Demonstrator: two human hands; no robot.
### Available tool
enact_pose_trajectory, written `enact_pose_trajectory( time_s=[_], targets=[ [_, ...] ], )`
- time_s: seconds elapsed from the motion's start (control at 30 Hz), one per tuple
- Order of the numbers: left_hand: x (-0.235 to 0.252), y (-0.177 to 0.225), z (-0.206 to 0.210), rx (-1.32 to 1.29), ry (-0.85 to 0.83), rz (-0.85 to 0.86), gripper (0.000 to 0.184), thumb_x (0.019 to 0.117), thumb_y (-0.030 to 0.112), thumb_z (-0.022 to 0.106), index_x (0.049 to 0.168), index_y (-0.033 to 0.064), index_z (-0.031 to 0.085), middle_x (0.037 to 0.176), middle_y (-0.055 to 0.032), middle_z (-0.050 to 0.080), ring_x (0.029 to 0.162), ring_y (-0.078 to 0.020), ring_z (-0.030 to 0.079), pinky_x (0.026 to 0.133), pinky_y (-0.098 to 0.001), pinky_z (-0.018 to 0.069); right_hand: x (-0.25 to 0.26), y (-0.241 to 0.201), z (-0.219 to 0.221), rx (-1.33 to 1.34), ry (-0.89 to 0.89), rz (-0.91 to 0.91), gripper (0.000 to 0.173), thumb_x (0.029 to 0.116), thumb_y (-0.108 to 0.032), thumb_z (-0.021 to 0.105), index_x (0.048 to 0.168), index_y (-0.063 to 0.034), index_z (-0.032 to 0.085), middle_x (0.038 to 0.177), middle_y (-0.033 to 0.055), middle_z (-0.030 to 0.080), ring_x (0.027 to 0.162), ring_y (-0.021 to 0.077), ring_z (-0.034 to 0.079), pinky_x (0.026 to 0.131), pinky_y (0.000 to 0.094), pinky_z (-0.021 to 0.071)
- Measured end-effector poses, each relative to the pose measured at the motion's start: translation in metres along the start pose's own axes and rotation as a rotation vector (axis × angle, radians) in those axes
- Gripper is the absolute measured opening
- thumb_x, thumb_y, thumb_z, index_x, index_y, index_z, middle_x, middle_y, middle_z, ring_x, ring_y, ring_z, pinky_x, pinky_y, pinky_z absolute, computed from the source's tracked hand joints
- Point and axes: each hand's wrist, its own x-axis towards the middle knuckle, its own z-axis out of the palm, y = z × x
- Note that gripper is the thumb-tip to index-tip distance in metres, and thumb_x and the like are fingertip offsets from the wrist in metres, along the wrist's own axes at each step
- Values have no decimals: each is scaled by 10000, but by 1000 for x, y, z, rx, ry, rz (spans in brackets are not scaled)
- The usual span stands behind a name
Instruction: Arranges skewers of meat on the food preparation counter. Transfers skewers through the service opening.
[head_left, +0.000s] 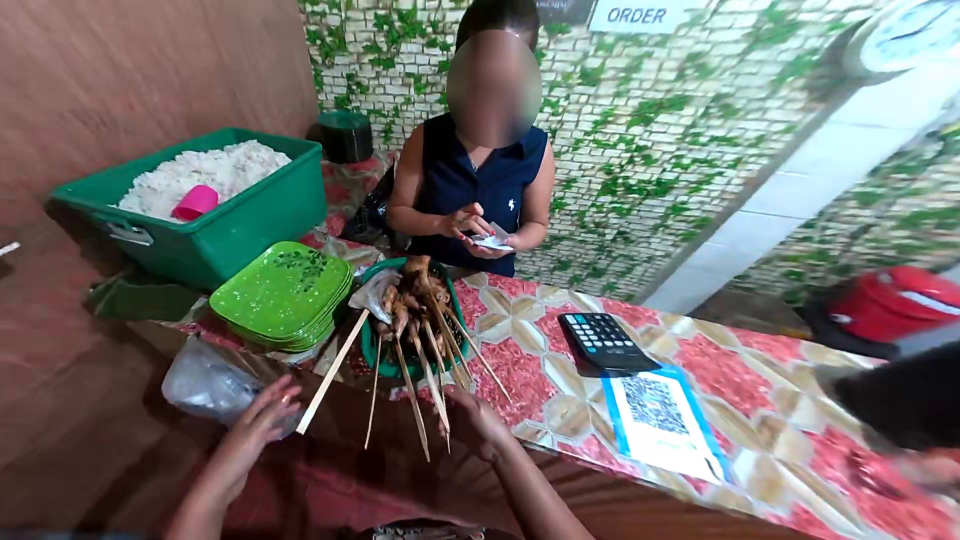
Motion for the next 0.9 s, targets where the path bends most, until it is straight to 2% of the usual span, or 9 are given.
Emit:
enact_pose_trajectory(
  time_s=[0.1, 0.2, 0.33, 0.43, 0.57, 0.67, 0.73, 0.83, 0.9],
  targets=[
    [-6, -6, 10, -101, -63, -142, 482, 1116, 342, 335, 1494, 79, 477, 1427, -161, 575, 1256, -302, 588, 1023, -508, 475, -1, -4, 7, 10, 16, -60, 242, 1077, -198, 411, 1168, -28, 558, 852, 36, 645, 714, 131, 639, 683, 321, 573],
    [-11, -6, 9, -178, -104, -198, 494, 1123, 336, 255, 1430, 84, 548, 1301, -104, 674, 1130, -229, 667, 942, -418, 525, -1, -4, 11, 33, 29, -69, 204, 1068, -156, 404, 1138, -35, 552, 834, 29, 645, 691, 120, 638, 668, 309, 576],
    [-20, -5, 6, -74, -119, -184, 414, 1099, 220, 329, 1404, 58, 557, 1284, -101, 676, 1122, -204, 652, 946, -401, 499, -3, -3, 12, 71, 13, -66, 183, 1064, -158, 380, 1084, -59, 533, 776, 14, 637, 643, 104, 634, 628, 276, 573],
    [-24, -4, 5, 25, -130, -125, 363, 1037, 193, 463, 1319, 26, 620, 1257, -109, 663, 1154, -184, 598, 989, -396, 465, -3, -3, 11, 74, -5, -73, 162, 1045, -152, 385, 1054, -68, 524, 762, 5, 633, 638, 98, 632, 632, 275, 572],
    [-22, -2, 16, -67, -135, -156, 367, 1102, 250, 398, 1230, 22, 656, 1123, -70, 722, 1071, -164, 664, 949, -367, 515, -3, -2, 6, 70, -27, -71, 153, 1035, -162, 400, 1063, -74, 523, 772, 6, 628, 651, 102, 632, 645, 282, 572],
    [-17, -4, 20, -173, -221, -226, 473, 1123, 295, 276, 1269, 55, 656, 1188, -59, 734, 1074, -175, 695, 922, -354, 541, -3, -2, 4, 71, -31, -77, 135, 1011, -184, 437, 1031, -86, 528, 762, -2, 622, 653, 101, 626, 654, 288, 570],
    [-12, -9, 21, -277, -279, -274, 512, 1124, 303, 226, 1324, 42, 619, 1189, -102, 733, 1055, -220, 712, 905, -383, 561, -2, -1, 4, 70, -35, -71, 139, 1022, -187, 435, 1033, -85, 529, 769, 1, 629, 660, 103, 632, 659, 291, 571],
    [-6, -16, 29, -337, -255, -321, 457, 1124, 267, 268, 1302, 30, 617, 1080, -112, 725, 951, -236, 715, 861, -400, 579, -2, 0, -5, 60, -59, -66, 184, 1015, -217, 451, 1074, -72, 549, 795, 12, 649, 692, 125, 649, 681, 322, 581],
    [-3, -16, 32, -318, -196, -328, 419, 1124, 266, 300, 1277, 39, 618, 1011, -83, 704, 889, -212, 703, 813, -378, 587, -6, 1, -17, 31, -72, -47, 266, 1058, -248, 404, 1116, -54, 576, 812, 12, 665, 698, 117, 650, 683, 309, 578]
  ],
)
